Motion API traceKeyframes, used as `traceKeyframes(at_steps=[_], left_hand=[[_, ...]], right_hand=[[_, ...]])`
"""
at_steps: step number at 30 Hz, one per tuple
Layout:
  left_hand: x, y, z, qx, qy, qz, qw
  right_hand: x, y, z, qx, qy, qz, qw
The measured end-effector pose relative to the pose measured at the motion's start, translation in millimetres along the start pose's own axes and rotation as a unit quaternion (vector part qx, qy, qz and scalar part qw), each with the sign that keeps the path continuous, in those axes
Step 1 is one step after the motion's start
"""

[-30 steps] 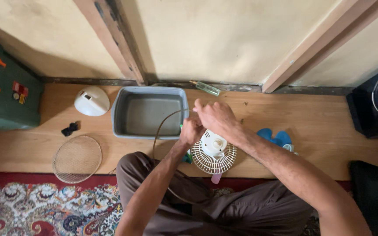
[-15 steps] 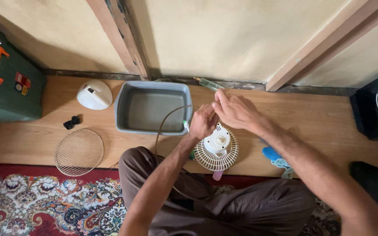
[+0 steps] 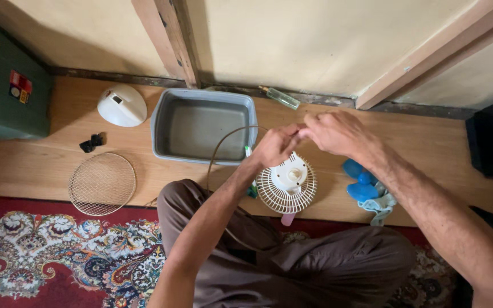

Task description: The person assembles a small table fan by hand. They insert the fan blade into the motor housing, attach the base, and secure the front grille, completing the assembly.

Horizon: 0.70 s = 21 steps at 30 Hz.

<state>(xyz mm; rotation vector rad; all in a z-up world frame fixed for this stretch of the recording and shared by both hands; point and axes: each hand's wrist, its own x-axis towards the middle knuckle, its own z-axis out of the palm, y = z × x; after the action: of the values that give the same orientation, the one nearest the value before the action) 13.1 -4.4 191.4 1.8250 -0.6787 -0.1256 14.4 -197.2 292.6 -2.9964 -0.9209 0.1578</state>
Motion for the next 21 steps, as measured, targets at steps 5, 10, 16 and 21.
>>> traceKeyframes(at_steps=[5,10,16,21], left_hand=[[-3.9,7.9,13.3,-0.061,0.087,0.044,0.993],[-7.0,-14.2,21.1,-0.06,0.093,0.013,0.994],[-3.5,-41.1,14.4,0.015,0.064,0.088,0.994],[-2.4,-31.6,-12.6,-0.03,-0.022,0.098,0.994]], right_hand=[[-5.5,-14.4,0.9,-0.016,0.018,0.061,0.998],[-2.4,-29.5,-0.1,-0.026,0.03,0.073,0.997],[11.7,-40.7,-14.2,0.032,-0.088,0.106,0.99],[0.7,-30.2,-10.8,-0.024,0.038,-0.096,0.994]])
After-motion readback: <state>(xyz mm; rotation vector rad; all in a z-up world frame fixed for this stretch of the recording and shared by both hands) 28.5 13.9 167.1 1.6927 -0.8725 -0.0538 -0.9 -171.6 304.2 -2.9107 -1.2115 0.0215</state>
